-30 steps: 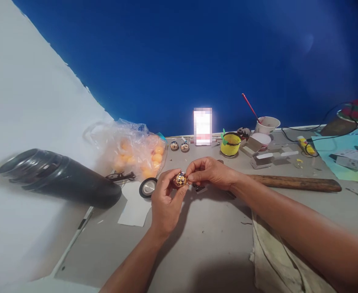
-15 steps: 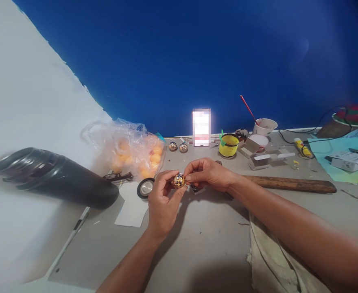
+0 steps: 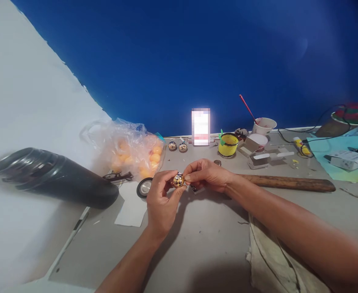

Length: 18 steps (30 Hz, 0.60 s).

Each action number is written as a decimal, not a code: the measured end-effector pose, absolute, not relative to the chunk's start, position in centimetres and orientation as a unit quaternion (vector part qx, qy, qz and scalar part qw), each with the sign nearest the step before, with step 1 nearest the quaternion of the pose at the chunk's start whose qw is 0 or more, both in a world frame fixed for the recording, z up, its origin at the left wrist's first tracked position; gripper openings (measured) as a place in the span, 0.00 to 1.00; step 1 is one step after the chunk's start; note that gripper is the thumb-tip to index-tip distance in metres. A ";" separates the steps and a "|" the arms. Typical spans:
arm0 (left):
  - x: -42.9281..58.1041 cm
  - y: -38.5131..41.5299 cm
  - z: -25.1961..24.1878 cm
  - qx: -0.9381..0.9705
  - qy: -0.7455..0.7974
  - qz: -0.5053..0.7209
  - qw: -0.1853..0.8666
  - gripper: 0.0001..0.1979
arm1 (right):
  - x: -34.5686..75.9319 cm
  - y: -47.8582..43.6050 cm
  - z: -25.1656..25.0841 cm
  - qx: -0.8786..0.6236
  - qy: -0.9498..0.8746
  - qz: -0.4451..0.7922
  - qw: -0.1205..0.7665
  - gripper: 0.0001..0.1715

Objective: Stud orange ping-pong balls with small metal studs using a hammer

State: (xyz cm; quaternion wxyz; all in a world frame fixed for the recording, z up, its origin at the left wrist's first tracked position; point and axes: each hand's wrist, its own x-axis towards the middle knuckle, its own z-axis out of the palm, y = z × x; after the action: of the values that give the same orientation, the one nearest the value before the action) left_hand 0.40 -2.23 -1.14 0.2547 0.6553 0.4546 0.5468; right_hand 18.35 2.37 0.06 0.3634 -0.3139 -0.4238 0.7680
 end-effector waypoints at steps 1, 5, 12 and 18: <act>0.4 -2.2 -1.2 0.661 0.453 0.547 0.241 0.15 | 18.3 2.4 0.1 -0.312 -0.423 0.769 0.363 0.21; 0.3 -2.3 -1.4 0.677 0.441 0.553 0.204 0.16 | 18.4 2.3 0.1 -0.305 -0.440 0.762 0.365 0.21; 0.4 -2.6 -1.5 0.672 0.448 0.568 0.160 0.15 | 18.2 1.9 0.2 -0.307 -0.494 0.714 0.390 0.19; 0.7 -3.0 -1.3 0.644 0.457 0.570 0.225 0.14 | 17.9 1.8 0.2 -0.310 -0.494 0.713 0.389 0.18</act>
State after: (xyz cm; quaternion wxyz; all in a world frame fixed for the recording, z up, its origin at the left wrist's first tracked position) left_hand 0.75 -3.02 -1.28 0.2249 0.6444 0.4572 0.5702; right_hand 17.93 1.85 0.20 0.3888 -0.3099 -0.4943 0.7131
